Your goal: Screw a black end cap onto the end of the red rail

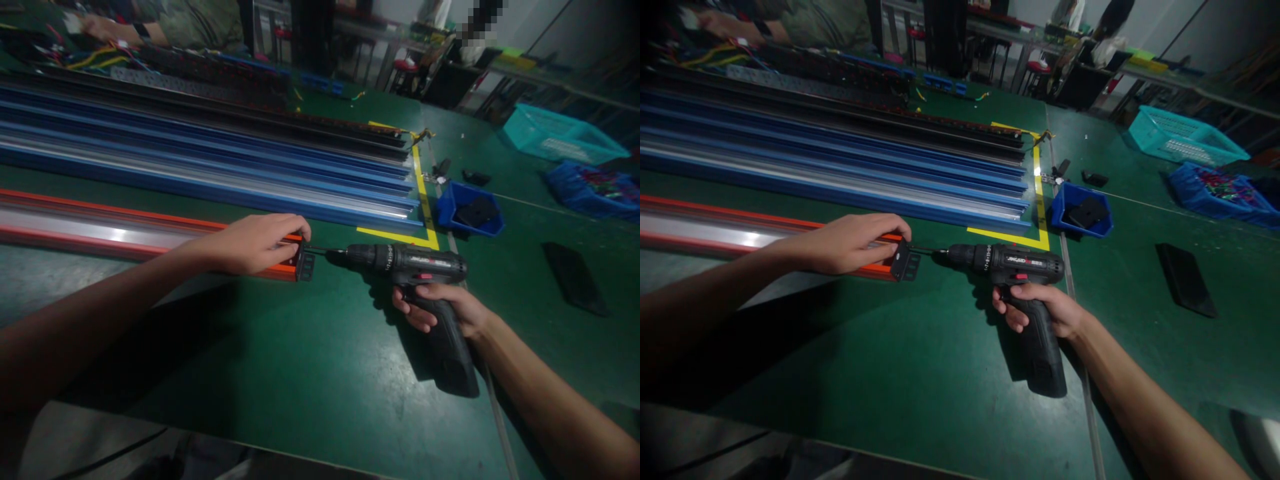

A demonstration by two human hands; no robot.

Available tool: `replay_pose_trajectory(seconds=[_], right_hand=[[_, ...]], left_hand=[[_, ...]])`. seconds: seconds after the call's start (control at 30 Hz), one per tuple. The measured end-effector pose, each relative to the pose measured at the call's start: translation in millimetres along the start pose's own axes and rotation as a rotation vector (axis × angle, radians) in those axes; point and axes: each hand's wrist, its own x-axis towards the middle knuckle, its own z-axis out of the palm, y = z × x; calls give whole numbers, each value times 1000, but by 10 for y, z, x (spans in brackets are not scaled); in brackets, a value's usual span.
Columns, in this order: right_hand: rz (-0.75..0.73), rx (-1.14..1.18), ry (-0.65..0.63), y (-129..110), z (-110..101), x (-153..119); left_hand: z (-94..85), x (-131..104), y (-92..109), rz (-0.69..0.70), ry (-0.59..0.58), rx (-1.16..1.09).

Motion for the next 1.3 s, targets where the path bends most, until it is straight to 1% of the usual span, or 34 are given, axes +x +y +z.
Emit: replay_pose_trajectory(seconds=[0.4, 0.6, 0.8, 1.03, 1.3], right_hand=[[27, 2, 22, -17, 19, -13], [16, 4, 3, -11, 5, -9], [24, 11, 19, -9, 3, -13], [9, 7, -8, -8, 8, -4], [11, 9, 10, -13, 13, -5]], left_hand=[[5, -9, -13, 10, 7, 0], [7, -3, -11, 1, 0, -3], [5, -12, -11, 1, 3, -4], [1, -13, -16, 9, 1, -14], [7, -18, -16, 7, 1, -2]])
